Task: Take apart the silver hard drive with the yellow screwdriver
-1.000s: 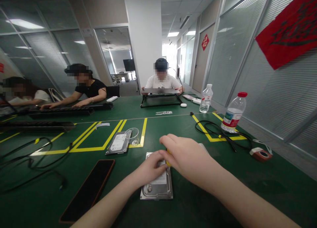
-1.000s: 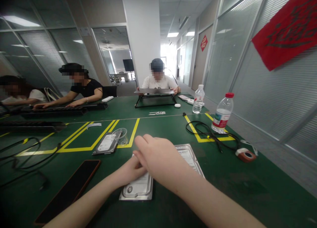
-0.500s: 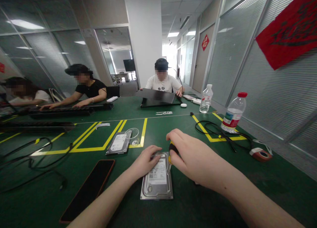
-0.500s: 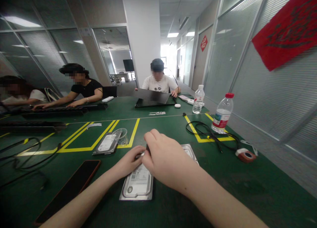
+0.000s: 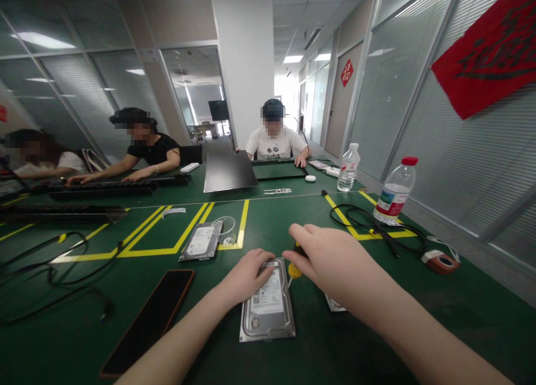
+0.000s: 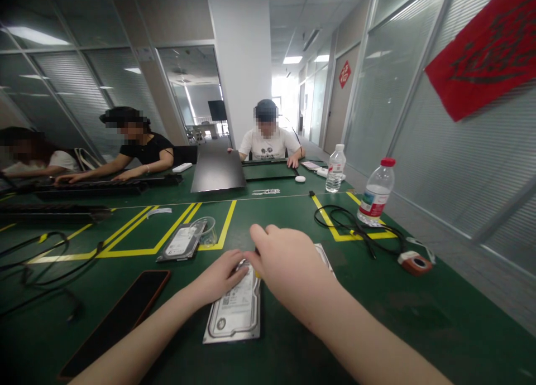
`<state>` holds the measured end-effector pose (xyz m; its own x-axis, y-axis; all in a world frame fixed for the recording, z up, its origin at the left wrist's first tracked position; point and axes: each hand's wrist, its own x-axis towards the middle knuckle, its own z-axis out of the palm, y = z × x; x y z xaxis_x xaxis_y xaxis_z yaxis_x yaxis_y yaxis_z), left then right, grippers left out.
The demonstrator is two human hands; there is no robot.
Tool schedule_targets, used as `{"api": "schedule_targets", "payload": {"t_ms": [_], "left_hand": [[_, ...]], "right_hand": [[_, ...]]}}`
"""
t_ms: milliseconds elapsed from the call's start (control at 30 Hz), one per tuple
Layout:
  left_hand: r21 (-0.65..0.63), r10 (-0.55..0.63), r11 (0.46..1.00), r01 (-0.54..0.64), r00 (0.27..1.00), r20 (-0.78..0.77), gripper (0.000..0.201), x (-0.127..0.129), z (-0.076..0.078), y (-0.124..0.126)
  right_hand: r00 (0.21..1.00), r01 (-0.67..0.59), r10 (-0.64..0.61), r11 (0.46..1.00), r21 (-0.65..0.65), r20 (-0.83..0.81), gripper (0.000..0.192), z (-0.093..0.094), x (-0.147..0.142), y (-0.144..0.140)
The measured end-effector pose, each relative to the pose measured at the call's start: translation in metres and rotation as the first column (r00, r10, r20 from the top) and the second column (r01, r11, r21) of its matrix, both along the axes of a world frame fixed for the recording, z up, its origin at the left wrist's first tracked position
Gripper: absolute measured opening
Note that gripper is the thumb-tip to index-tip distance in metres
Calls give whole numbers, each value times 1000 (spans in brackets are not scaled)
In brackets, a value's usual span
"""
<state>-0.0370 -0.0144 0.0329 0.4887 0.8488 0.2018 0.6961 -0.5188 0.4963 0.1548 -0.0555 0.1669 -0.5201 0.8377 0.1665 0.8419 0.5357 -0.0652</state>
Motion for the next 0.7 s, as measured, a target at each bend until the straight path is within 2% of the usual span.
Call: {"api": "schedule_targets", "payload": {"t_ms": [100,233,333,367,433,500,567,667,700], "left_hand": [[4,18,1000,-18,1000,5,24,1,0,-1],[-5,24,1000,-24,999,23,24,1,-3,0],[2,19,1000,-19,999,39,22,0,-7,2],[7,15,1000,-15,999,42,22,0,-8,2],[16,11,1000,-12,999,44,20,0,-9,3],[22,19,1000,-20,999,43,18,1,-10,3],[27,28,999,-29,999,46,17,1,-10,3],[37,26,999,-28,998,53,18,1,-12,3],[38,23,999,-25,998,57,18,0,-13,4]], "right_hand": [[998,1,2,999,47,-67,17,-2,2,4],[951,-189,171,981,-48,-257,35,0,12,5],[896,-372,311,915,-155,-316,33,3,13,3],[897,-381,321,910,-165,-305,25,3,11,2],[944,-281,254,953,-112,-211,9,2,3,0],[988,-114,115,993,17,-101,17,-1,-4,-1],[994,-55,62,995,84,-93,22,-3,-6,-3],[948,-173,177,984,36,-264,11,-5,-3,-2],[912,-247,232,969,-1,-337,16,-7,-2,-1]]}}
